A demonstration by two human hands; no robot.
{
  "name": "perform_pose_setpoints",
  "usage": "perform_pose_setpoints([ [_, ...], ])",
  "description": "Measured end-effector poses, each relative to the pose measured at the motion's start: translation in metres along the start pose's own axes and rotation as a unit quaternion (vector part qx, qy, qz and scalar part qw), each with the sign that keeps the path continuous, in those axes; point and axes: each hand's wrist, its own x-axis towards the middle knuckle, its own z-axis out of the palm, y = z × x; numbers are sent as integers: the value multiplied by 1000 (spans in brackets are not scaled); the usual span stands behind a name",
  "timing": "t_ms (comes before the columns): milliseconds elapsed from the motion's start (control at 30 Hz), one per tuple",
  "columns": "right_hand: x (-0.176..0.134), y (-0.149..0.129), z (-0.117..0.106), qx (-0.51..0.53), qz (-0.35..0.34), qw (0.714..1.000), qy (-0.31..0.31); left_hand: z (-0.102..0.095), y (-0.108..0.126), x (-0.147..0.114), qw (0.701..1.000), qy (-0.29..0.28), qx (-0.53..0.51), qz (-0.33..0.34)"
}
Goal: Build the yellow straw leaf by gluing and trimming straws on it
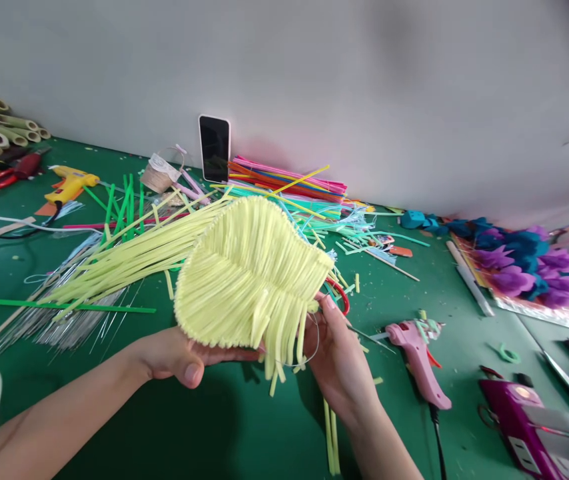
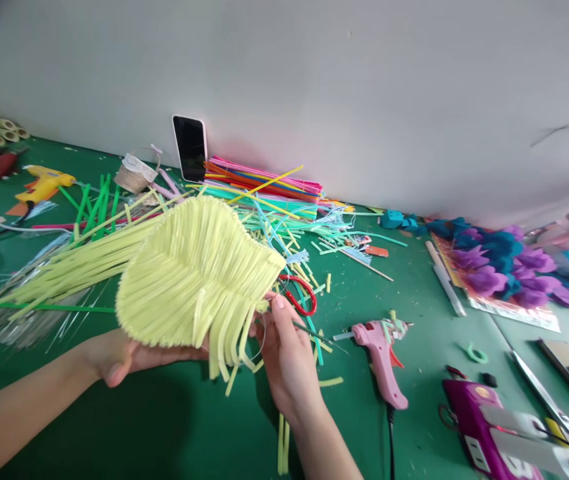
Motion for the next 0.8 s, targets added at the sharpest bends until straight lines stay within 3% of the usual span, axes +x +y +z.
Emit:
perform_pose_setpoints([
  [333,1,5,1,-20,8,1000,-12,10,14,6,993,-85,74,-46],
  [600,-2,7,5,-6,16,998,-53,11,11,12,983,-145,113,-22],
  [800,-2,8,5,-9,28,998,-61,8,11,13,985,-134,107,-14],
])
